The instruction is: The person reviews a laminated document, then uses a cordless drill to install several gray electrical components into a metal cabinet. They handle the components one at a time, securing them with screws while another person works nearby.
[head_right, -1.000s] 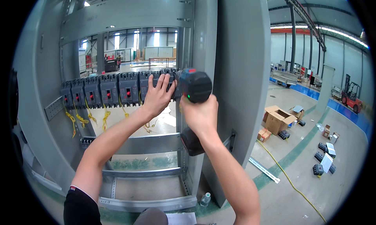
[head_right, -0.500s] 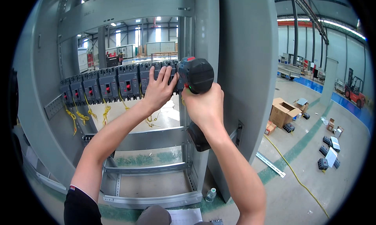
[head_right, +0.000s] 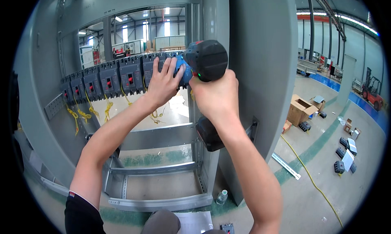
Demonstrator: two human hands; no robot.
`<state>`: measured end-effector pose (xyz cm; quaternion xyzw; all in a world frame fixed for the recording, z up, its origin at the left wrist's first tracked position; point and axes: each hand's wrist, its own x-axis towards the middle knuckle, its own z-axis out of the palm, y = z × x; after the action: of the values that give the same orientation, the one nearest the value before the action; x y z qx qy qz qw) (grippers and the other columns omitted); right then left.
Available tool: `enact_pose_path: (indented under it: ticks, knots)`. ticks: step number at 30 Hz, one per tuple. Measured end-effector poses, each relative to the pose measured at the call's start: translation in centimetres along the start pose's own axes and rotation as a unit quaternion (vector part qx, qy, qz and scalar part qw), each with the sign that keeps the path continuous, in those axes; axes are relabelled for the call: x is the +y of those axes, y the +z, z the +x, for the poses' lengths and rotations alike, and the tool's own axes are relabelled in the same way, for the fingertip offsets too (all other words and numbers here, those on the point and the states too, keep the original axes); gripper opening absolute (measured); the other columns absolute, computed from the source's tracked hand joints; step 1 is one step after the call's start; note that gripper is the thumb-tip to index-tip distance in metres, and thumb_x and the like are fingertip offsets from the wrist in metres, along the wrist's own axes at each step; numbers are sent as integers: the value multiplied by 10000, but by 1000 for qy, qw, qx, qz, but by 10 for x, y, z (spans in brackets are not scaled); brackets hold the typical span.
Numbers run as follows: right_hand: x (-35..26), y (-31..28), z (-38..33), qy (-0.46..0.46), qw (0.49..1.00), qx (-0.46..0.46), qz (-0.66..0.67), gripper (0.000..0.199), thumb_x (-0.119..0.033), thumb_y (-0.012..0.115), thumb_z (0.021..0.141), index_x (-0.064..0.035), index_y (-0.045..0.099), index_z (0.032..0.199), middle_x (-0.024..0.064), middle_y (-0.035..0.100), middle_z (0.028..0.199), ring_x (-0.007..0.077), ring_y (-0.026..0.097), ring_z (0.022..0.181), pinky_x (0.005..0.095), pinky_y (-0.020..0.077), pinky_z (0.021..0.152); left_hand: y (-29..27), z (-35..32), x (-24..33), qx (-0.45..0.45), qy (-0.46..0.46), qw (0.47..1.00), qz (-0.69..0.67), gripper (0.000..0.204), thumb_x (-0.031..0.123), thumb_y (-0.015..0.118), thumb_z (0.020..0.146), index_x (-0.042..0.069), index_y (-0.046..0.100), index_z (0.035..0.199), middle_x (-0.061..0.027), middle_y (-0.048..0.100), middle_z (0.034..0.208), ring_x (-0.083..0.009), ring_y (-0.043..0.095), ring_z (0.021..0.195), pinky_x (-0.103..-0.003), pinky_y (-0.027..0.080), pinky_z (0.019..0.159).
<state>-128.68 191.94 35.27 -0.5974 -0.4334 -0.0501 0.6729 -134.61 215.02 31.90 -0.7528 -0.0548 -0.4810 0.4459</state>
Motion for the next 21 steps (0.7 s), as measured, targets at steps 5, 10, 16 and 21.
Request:
enact_pose_path:
  ticks: [5,10,16,21]
  knots:
    - [-5,3,-5,35,999,-12,-11,171,-114,679,759,17,699,866,131,696,703,174,676,662,326,517,661,1,-2,0,-5,4,1000,3,578,83,674,701,16,555,1263,-244,476,1288,-386,431,1238,-665,295,1008]
    - [4,4,-4,-11,1000,3,8,113,-107,661,796,-1,651,833,14,571,592,99,531,493,274,439,482,0,0,1,-12,8,1000,1,566,89,668,710,14,562,1261,-247,473,1296,-383,444,1225,-668,302,993]
    - [-3,3,-6,19,1000,2,-20,155,-115,676,775,12,676,863,83,647,653,134,609,587,309,484,596,1,-1,1,0,4,1000,2,539,85,651,733,17,565,1261,-241,468,1303,-368,445,1230,-669,308,981]
    - [-2,4,-9,5,999,10,-35,170,-118,676,768,23,685,862,115,681,677,151,641,618,327,506,641,5,1,2,10,6,1000,-3,523,87,646,752,26,560,1264,-239,464,1310,-359,437,1250,-677,312,969]
